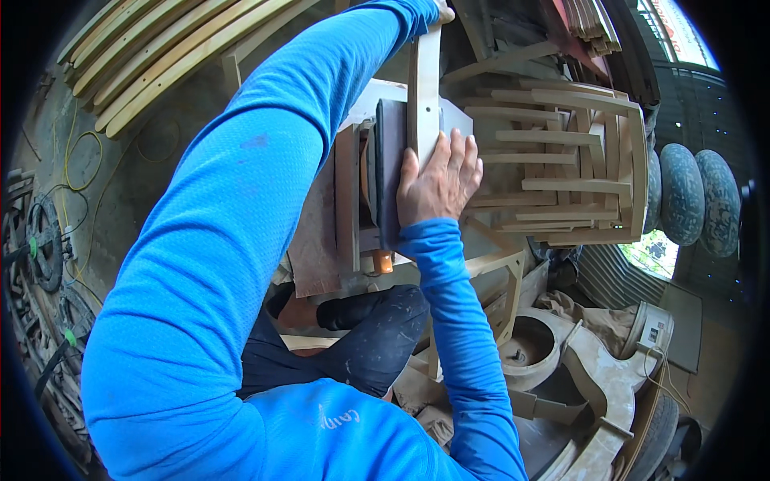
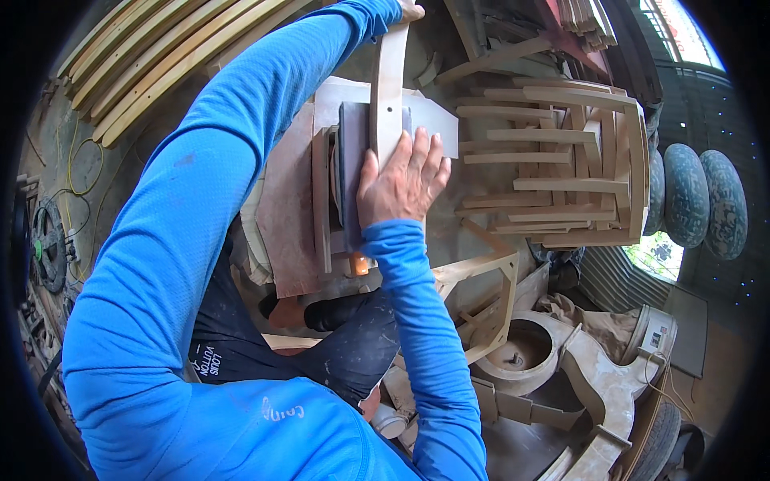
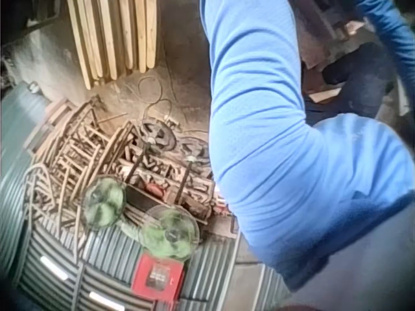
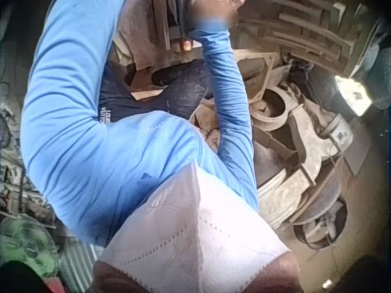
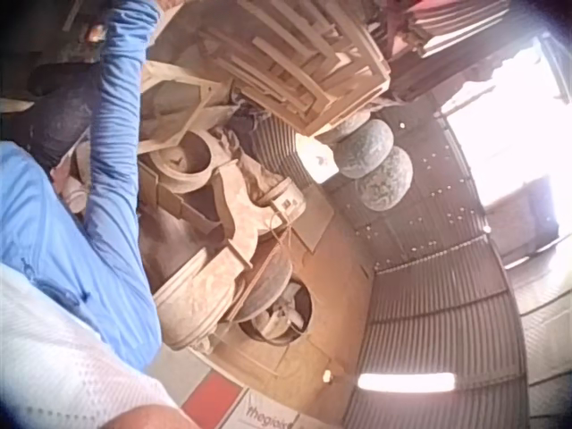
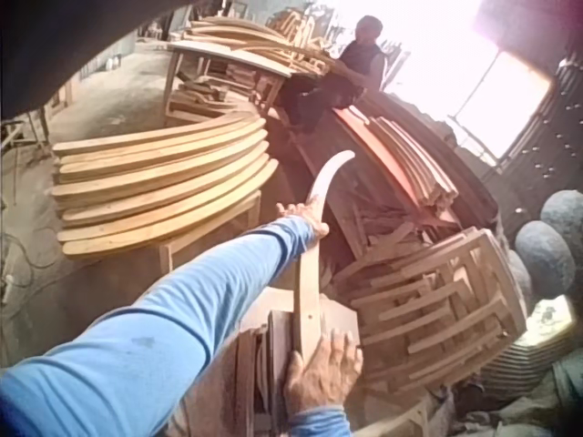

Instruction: Sanding curved wooden furniture components using a stationary electric belt sander.

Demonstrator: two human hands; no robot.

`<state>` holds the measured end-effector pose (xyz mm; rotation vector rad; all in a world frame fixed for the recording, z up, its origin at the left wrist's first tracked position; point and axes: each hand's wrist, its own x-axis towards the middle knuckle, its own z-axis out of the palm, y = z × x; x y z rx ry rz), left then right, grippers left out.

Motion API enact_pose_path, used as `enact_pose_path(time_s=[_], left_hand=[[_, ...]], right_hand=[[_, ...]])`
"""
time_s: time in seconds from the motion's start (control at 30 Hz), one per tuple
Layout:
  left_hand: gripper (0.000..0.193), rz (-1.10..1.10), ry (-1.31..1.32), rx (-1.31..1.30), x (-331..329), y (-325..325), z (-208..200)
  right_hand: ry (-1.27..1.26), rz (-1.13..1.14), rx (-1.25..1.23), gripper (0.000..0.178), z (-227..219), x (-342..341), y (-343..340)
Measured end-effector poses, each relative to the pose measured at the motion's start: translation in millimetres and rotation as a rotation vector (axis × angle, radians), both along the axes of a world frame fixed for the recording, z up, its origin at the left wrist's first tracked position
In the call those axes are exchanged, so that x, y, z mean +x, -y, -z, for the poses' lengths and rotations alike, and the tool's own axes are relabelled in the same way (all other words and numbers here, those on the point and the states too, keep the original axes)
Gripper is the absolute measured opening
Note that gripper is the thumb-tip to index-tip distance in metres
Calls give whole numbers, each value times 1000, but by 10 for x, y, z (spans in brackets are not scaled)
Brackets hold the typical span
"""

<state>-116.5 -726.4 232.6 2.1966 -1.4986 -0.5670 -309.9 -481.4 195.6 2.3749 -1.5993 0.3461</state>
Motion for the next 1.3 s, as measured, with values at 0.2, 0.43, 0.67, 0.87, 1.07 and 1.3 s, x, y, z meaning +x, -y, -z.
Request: enact_pose_path(time_s=[0.2,0.43,0.67,0.87,1.07,1.3], left_hand=[[84,9,-132,-7,97,-33,51],[80,-12,-16,-81,-227,-447,336],[82,78,253,-115,-1013,-1970,222],[90,214,201,-167,-1678,-3456,361],[93,250,178,-115,-1862,-3826,332],[86,215,182,-206,-1285,-2641,393]], right_hand=[[11,-19,-44,62,35,9,142],[49,-16,7,64,27,-422,-531],[121,-41,147,69,-51,-1187,-1945],[221,-24,316,68,-216,-1982,-3359],[211,-17,339,66,-273,-2144,-3681],[262,-37,260,61,-153,-1483,-2575]])
